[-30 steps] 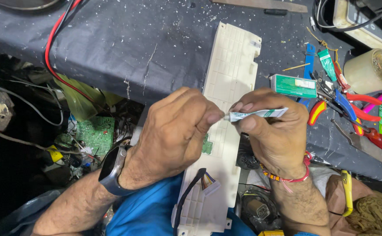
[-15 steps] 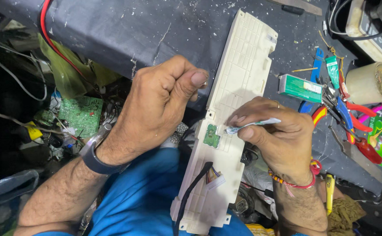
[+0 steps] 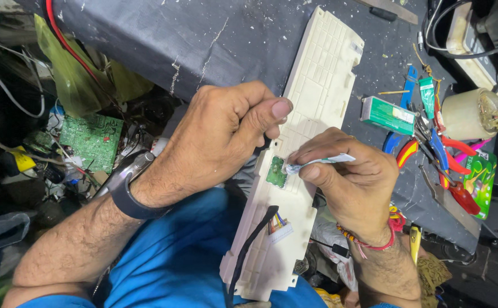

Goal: The person applies a substance to a circuit board and a plastic housing using a wooden stick and a tube. They manipulate the circuit board and housing, applying the substance to specific areas.

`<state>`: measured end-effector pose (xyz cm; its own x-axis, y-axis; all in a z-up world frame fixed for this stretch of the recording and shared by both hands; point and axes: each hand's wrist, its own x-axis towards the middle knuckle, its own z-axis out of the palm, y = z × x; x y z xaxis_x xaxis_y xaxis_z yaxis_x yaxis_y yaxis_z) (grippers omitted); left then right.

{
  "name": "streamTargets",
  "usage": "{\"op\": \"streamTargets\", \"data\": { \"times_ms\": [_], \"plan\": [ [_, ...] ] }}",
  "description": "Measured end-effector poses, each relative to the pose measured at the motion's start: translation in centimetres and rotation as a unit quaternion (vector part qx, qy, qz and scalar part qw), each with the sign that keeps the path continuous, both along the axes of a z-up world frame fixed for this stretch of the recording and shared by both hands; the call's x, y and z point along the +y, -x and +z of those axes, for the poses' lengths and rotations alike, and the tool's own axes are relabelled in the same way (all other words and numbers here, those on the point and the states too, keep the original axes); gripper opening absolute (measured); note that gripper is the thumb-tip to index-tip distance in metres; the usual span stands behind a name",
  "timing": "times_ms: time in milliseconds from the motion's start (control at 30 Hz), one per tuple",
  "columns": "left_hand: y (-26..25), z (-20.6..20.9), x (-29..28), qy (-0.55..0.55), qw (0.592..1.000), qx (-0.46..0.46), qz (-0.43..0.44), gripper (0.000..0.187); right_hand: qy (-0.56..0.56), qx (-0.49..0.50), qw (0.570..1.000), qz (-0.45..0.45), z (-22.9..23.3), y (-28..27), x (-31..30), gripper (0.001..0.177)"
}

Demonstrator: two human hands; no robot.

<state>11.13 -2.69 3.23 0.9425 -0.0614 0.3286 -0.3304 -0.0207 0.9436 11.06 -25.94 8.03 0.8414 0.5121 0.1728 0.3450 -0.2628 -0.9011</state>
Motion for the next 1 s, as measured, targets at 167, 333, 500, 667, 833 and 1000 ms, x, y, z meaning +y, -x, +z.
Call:
{"op": "streamTargets", "data": {
  "times_ms": [167,333,500,667,833,1000],
  "plan": [
    [-0.1,0.1,0.1,0.015,1.0,0.003,-0.013,0.044,0.004,0.01,1.0,-0.007,0.1,0.0,0.4,0.017],
    [0.0,0.3,0.3,0.011,1.0,0.01,-0.011,0.045,0.031,-0.016,0.999,-0.004,0.2,-0.1,0.6,0.014],
    [-0.1,0.4,0.4,0.011,1.0,0.006,-0.007,0.045,0.07,-0.042,0.997,-0.012,0.4,0.0,1.0,0.012],
    [-0.2,0.5,0.5,0.005,1.0,0.004,-0.005,0.045,0.098,-0.078,0.992,-0.009,0.6,0.1,1.5,0.01],
    [-0.2,0.5,0.6,0.009,1.0,0.004,-0.01,0.046,0.132,-0.139,0.981,0.013,0.8,-0.1,1.9,0.009],
    [-0.3,0.5,0.7,0.002,1.0,0.001,-0.012,0.047,0.143,-0.149,0.978,0.032,1.0,-0.3,1.7,0.01]
  ]
}}
